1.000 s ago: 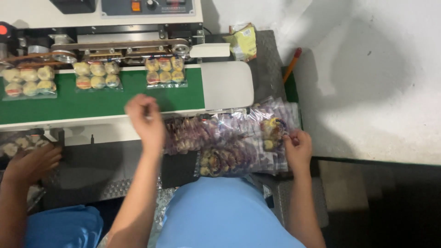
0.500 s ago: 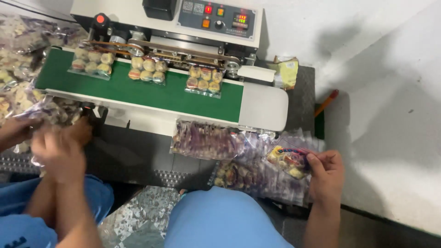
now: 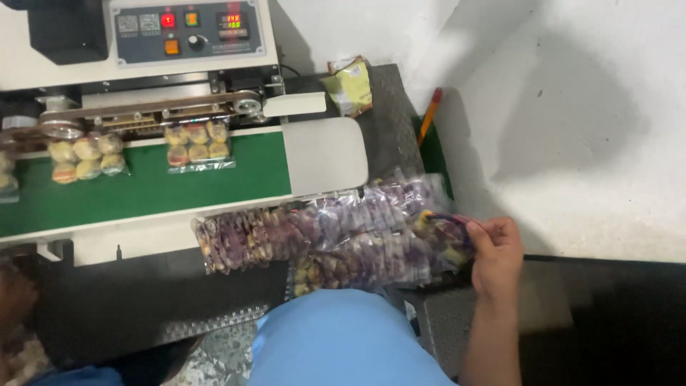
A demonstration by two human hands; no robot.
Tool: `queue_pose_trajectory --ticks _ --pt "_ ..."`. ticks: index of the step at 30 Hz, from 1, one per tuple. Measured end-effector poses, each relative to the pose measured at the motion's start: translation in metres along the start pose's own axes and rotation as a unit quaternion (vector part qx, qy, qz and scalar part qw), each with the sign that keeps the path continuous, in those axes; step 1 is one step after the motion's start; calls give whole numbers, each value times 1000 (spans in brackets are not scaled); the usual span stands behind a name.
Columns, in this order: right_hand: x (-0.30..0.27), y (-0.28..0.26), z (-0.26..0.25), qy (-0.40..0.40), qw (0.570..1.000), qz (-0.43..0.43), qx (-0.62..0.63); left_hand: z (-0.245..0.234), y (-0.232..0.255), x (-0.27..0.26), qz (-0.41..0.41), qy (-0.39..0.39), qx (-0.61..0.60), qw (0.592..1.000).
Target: Feeding small plastic bags containing food items into a continuous band sealer machine and organizing the sealed bags.
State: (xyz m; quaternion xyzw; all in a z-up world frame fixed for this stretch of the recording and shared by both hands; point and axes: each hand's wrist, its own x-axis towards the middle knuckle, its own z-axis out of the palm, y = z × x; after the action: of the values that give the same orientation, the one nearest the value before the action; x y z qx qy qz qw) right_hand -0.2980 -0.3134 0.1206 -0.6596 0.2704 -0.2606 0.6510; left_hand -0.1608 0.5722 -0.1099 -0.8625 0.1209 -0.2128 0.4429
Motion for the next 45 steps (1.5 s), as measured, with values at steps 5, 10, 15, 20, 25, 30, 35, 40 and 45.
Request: queue_pose_trajectory --ticks 5,10,15,20,25,30,35,40,45 --pt "3 -1 16 18 999 22 -21 -107 131 -3 -18 -9 -214 977" --pt "-21 -29 88 -107 989 65 81 -426 135 205 -183 -84 -864 461" --pt "-39 -41 147 -190 976 61 83 -478 188 240 -82 -201 -964 154" --pt "-33 22 169 -313 936 106 124 -471 172 237 -166 -153 -969 101" --pt "-41 54 198 -301 939 107 128 -498 102 241 -186 -198 -940 208" --pt "-34 13 219 -296 933 126 159 -485 119 256 -317 -145 -924 159" --pt "7 38 239 -265 930 140 212 -482 129 289 -373 -109 -921 19" --pt "32 54 251 -231 966 -9 116 -466 130 314 -378 -9 -915 145" --pt "31 21 256 -243 965 -92 42 -453 129 321 -246 62 -891 377"
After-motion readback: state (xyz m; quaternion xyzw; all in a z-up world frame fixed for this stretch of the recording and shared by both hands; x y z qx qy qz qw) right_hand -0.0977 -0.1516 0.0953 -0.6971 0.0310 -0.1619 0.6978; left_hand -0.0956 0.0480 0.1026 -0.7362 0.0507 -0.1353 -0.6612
